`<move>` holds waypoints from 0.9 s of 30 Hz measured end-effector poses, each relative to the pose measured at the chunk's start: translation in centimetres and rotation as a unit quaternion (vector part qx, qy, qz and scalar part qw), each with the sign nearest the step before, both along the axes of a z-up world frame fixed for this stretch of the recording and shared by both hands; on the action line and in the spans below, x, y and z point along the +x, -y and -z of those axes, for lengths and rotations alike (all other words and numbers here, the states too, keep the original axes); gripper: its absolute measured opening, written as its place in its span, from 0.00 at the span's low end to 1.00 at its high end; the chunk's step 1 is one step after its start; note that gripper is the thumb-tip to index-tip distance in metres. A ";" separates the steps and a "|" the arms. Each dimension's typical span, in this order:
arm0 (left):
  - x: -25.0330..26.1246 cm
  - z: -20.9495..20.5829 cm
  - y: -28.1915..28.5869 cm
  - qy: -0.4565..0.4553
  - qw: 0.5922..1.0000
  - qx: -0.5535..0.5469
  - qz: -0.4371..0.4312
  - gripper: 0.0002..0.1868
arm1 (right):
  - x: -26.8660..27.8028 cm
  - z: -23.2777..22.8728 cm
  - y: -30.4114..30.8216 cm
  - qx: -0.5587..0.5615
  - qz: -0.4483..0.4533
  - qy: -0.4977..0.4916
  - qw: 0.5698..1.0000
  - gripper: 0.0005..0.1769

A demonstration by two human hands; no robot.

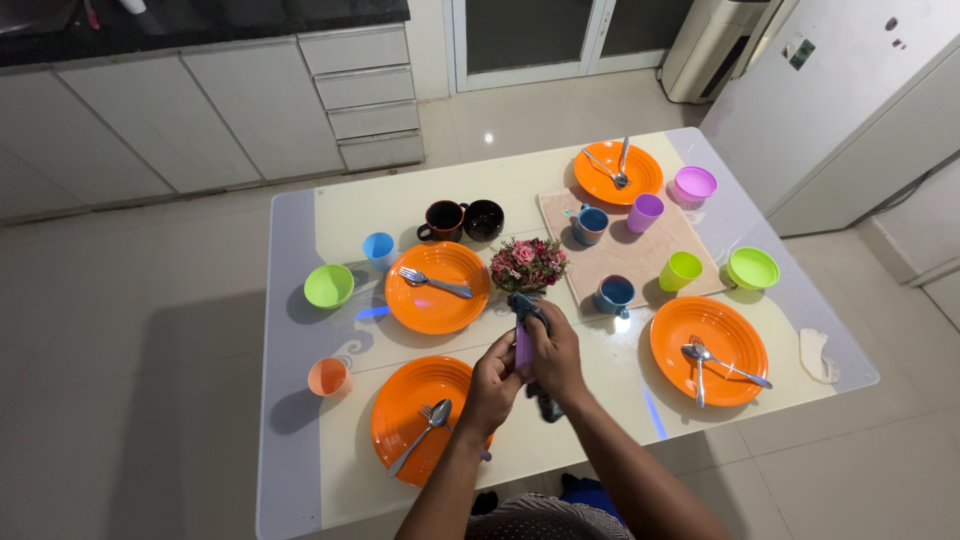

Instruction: The person wipes a bowl and a mug using a cloth, then places them back onto a table set with dishes and cups.

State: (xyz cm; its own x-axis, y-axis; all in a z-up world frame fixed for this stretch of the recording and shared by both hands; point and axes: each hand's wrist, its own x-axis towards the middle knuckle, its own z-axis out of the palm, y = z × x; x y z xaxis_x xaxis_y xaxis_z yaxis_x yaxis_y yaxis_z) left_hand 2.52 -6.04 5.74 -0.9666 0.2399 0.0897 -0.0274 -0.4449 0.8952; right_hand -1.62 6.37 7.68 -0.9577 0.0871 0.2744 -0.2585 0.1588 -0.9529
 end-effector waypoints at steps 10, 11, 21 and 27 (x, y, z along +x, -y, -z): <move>-1.1 4.2 1.1 0.071 0.992 0.053 -0.091 0.17 | 4.5 1.6 1.6 0.097 -0.007 -0.073 0.993 0.20; -1.0 4.2 1.1 0.054 0.995 0.043 -0.076 0.15 | 4.5 1.5 1.2 0.141 0.002 -0.111 0.984 0.18; -0.5 1.6 -0.5 0.025 0.996 -0.045 -0.074 0.16 | 0.0 1.7 -2.6 -0.182 -0.033 0.106 0.977 0.26; -1.5 2.2 -2.8 0.047 0.995 0.017 -0.091 0.16 | 0.6 1.4 -3.9 0.006 -0.039 -0.063 0.997 0.22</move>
State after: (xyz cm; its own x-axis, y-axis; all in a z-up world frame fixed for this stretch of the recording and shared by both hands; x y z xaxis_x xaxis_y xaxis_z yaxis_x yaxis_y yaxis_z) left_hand 0.97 -3.23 3.50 -0.9983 0.0584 0.0023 -0.0261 -0.4802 0.8768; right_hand -0.98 10.22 6.28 -0.9192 0.0101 0.3936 -0.3881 0.1446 -0.9102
